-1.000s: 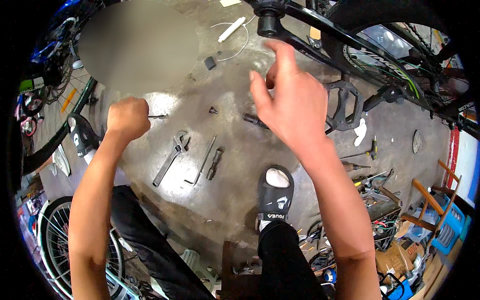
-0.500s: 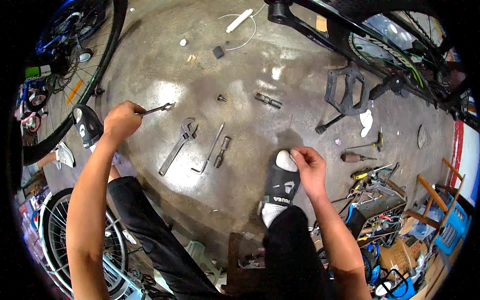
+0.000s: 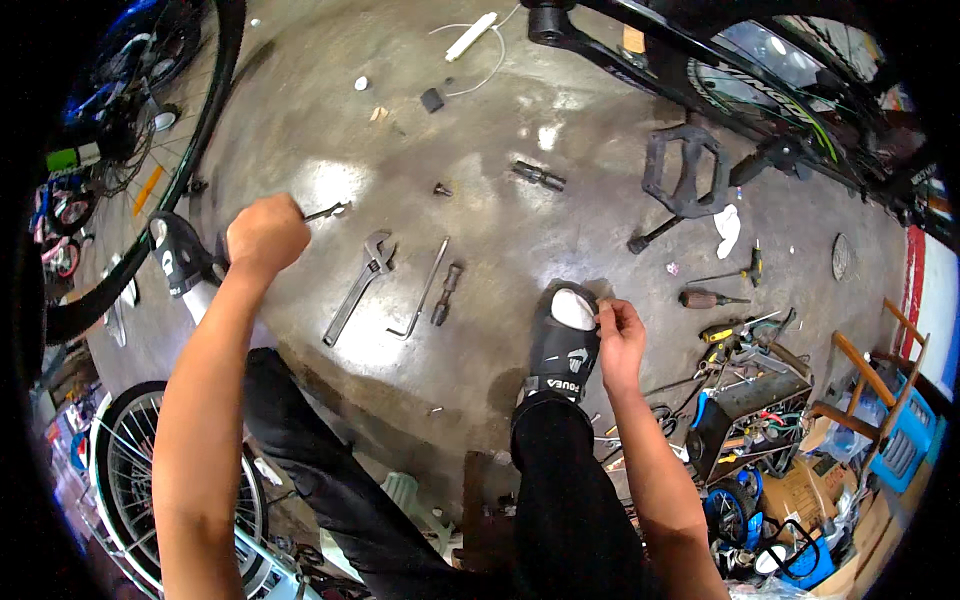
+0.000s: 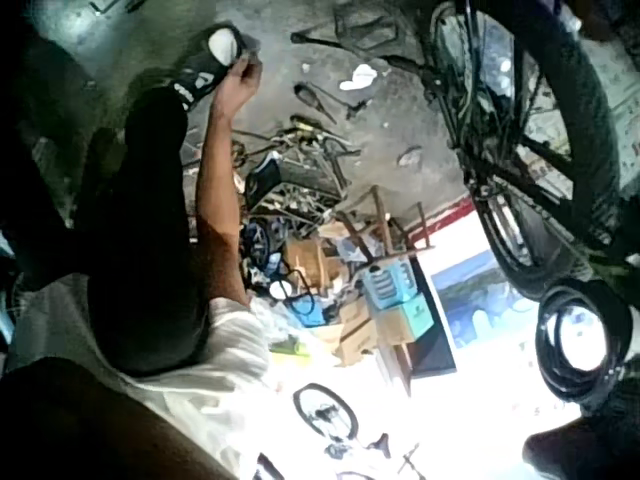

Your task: The person removes a bicycle pedal and crank arm by threading a crank extractor tool into the crankset and loosening the components with wrenches.

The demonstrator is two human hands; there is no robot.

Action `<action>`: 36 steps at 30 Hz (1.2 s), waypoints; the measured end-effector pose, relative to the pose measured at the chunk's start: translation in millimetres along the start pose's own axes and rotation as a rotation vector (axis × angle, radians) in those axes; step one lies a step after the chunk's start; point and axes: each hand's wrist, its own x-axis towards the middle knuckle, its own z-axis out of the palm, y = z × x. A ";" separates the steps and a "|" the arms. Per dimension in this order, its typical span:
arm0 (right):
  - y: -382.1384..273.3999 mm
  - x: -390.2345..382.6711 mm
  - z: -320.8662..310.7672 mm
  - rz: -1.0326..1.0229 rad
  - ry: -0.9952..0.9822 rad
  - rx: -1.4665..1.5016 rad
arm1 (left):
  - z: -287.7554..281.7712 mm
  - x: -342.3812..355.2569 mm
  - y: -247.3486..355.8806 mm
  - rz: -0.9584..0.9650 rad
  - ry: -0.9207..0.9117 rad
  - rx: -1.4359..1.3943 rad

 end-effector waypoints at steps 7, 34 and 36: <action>-65.9 -5.4 66.1 -0.914 -0.325 -0.714 | -23.5 11.6 30.6 0.023 -0.080 0.105; -121.4 34.3 95.3 -0.411 -0.608 0.155 | -8.6 5.5 4.1 -0.019 -0.049 0.003; -137.0 30.3 86.3 -0.319 -0.636 0.284 | -8.4 6.3 0.2 -0.023 -0.077 -0.015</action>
